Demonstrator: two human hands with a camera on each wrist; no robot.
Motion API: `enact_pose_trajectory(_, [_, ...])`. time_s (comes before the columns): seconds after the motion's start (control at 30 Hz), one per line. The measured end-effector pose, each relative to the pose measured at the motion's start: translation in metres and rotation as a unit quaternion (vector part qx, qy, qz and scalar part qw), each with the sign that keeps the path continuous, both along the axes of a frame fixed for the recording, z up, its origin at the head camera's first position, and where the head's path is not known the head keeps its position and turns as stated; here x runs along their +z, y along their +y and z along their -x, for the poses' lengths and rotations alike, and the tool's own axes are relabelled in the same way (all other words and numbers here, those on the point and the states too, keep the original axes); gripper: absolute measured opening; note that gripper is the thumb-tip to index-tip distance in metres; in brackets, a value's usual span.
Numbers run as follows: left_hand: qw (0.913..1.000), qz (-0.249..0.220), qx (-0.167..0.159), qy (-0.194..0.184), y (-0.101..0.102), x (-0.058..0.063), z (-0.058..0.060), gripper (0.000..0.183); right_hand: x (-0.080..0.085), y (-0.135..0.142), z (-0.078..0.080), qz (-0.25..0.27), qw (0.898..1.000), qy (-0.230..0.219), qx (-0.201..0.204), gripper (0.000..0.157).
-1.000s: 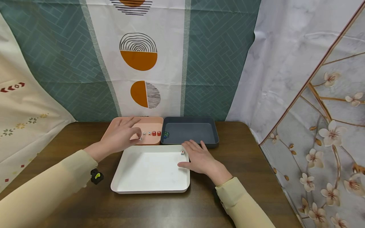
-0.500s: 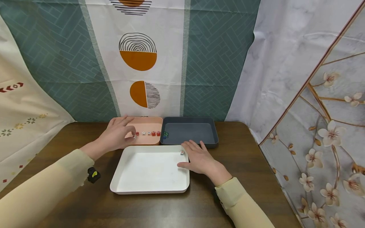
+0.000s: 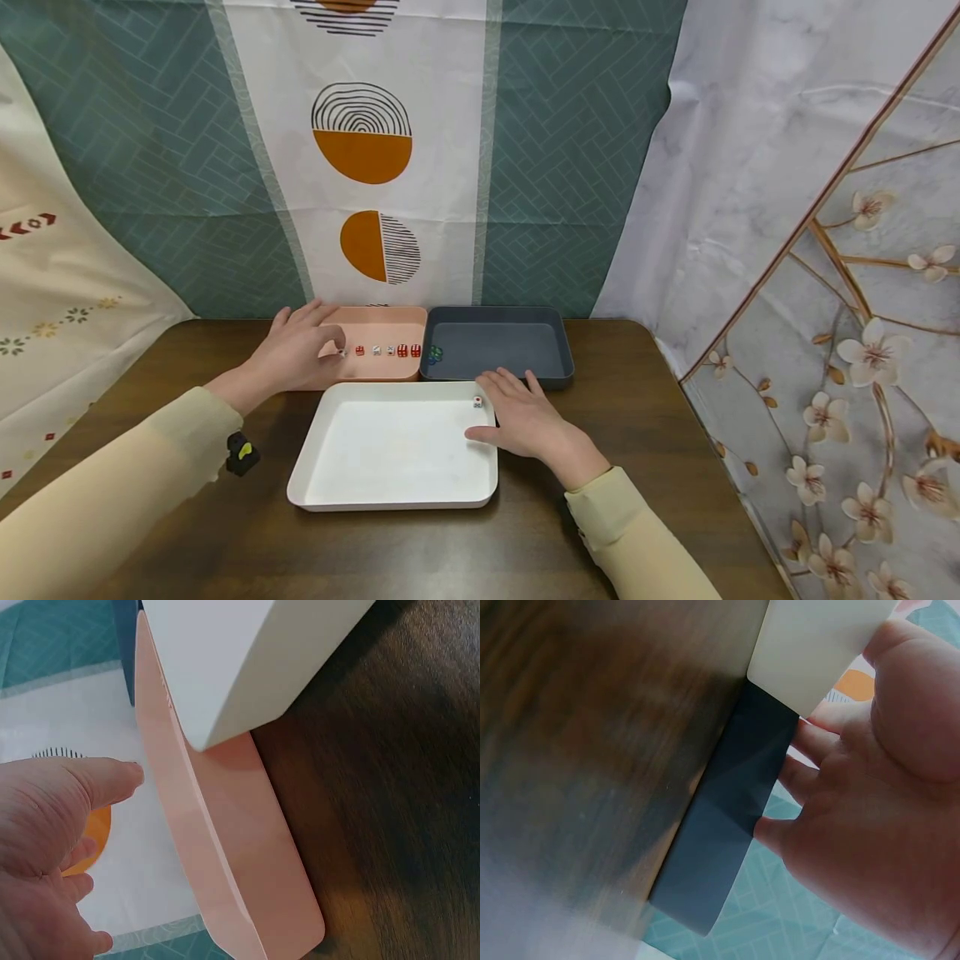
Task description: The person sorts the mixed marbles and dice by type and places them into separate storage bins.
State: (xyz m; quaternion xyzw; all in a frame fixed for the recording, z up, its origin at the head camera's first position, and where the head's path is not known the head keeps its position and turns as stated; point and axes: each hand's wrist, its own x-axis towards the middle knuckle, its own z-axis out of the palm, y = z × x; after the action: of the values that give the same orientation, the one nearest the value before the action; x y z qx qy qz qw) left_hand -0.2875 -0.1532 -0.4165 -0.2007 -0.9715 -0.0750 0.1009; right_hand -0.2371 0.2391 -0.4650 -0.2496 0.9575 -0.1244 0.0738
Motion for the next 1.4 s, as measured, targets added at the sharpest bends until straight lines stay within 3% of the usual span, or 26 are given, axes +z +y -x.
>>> enact_pose_trajectory(0.47, [0.9994, 0.002, 0.025, -0.022, -0.013, -0.008, 0.013, 0.013, 0.000, -0.001, 0.000, -0.004, 1.000, -0.002, -0.001, 0.092])
enact_pose_trajectory(1.4, [0.9965, 0.020, 0.066, -0.048, -0.013, -0.024, 0.041, 0.008, -0.001, -0.002, 0.002, -0.006, 1.000, -0.008, -0.009, 0.094])
